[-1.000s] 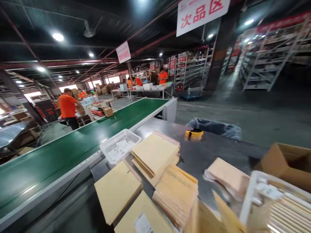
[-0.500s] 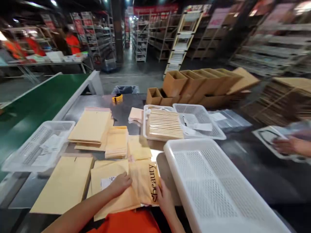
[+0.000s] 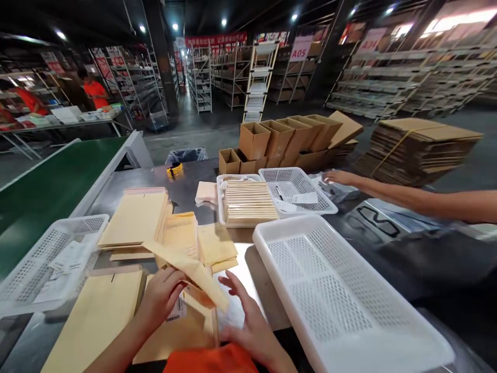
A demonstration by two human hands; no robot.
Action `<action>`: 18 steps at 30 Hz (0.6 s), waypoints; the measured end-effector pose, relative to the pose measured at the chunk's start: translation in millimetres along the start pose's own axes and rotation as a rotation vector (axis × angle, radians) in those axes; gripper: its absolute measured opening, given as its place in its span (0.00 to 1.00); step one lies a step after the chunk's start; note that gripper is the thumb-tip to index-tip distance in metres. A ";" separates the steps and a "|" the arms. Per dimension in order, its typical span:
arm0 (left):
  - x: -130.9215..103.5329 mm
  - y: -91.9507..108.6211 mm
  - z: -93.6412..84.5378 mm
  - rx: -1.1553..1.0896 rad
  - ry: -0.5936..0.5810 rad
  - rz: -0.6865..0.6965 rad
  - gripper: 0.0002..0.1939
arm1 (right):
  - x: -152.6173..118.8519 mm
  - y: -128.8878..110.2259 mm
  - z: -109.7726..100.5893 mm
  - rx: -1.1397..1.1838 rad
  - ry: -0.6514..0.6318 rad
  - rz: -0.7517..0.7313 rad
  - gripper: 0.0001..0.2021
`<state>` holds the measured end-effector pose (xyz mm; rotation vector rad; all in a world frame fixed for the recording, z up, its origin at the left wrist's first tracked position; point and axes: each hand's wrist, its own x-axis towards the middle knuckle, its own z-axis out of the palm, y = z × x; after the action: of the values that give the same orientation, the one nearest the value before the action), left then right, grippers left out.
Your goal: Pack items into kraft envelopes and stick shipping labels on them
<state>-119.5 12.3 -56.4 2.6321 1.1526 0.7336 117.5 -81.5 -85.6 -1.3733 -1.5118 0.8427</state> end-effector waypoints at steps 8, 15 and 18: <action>5.4 1.4 -32.6 -0.044 0.779 -0.168 0.34 | 25.3 -36.1 17.9 0.101 0.609 -0.124 0.13; 2.4 -21.0 -30.8 -0.992 0.118 -0.756 0.30 | 54.9 -31.6 -7.1 0.292 0.562 0.081 0.14; 5.4 1.8 -23.8 -0.957 0.215 -0.809 0.31 | 62.6 -32.1 3.4 0.015 0.870 -0.027 0.18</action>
<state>-127.3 14.1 -33.3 1.2018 1.3045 1.0236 103.7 -24.4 -46.7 -1.4313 -0.8324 0.1655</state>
